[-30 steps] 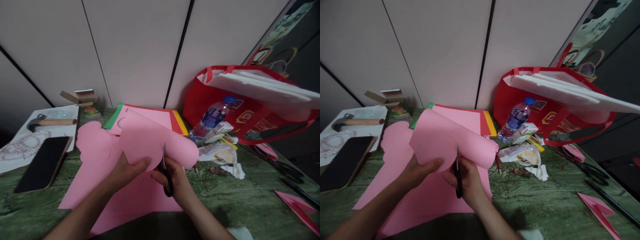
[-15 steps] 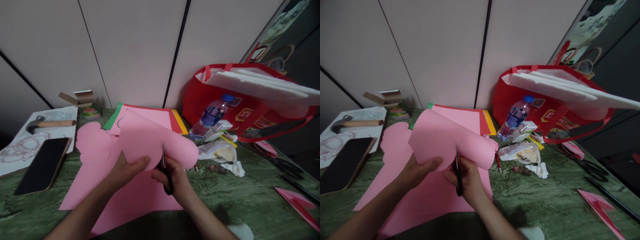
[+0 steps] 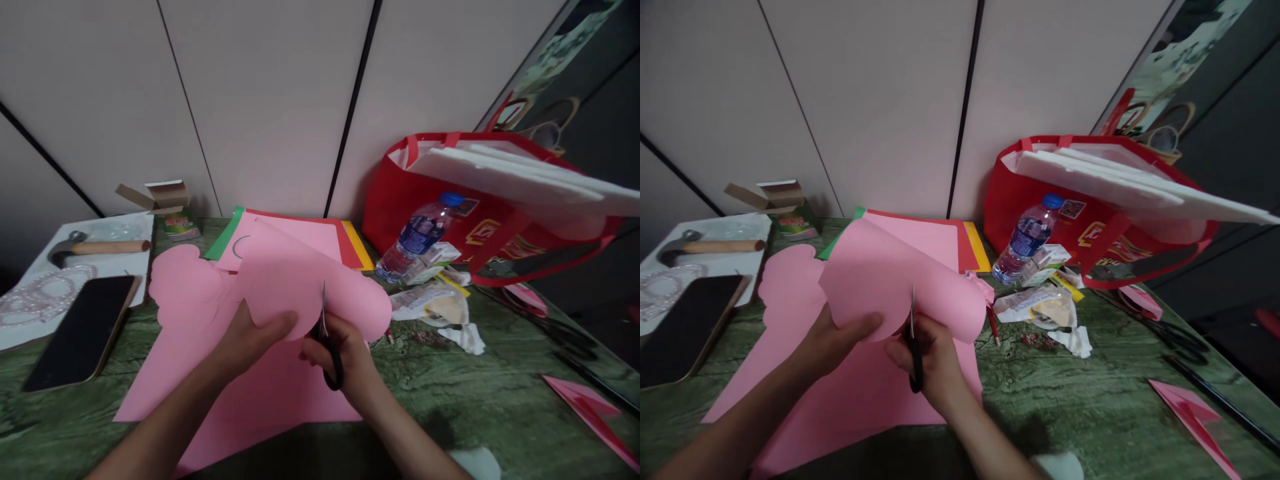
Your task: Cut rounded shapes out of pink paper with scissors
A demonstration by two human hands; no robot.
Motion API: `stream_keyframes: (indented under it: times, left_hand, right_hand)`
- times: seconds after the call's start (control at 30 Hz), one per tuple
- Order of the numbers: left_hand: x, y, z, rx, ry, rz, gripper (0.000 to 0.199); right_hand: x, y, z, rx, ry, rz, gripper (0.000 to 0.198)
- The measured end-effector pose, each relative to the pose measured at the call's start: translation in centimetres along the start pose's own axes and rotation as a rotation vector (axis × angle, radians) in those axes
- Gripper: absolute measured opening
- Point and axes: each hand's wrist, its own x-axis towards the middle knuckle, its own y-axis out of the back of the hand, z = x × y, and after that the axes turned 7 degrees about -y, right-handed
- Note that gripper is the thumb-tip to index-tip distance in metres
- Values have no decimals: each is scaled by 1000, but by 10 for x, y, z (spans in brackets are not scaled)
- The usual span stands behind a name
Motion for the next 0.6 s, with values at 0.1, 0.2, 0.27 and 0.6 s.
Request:
stream_keyframes:
  times: [0.1,0.2,0.27,0.6]
  left_hand:
    - [0,0,0,-1,-19,20,5]
    - [0,0,1,3,-9,19,6]
    - [0,0,1,7,-1,1,8]
    - [-1,1,1,92,34,54,11]
  right_hand:
    - [0,0,0,-9,1,4,11]
    - [1,-1,0,-1,1,2,12]
    - [2,-1,1,8,-8,3,14]
    - [1,0,2,-19,-3,1,21]
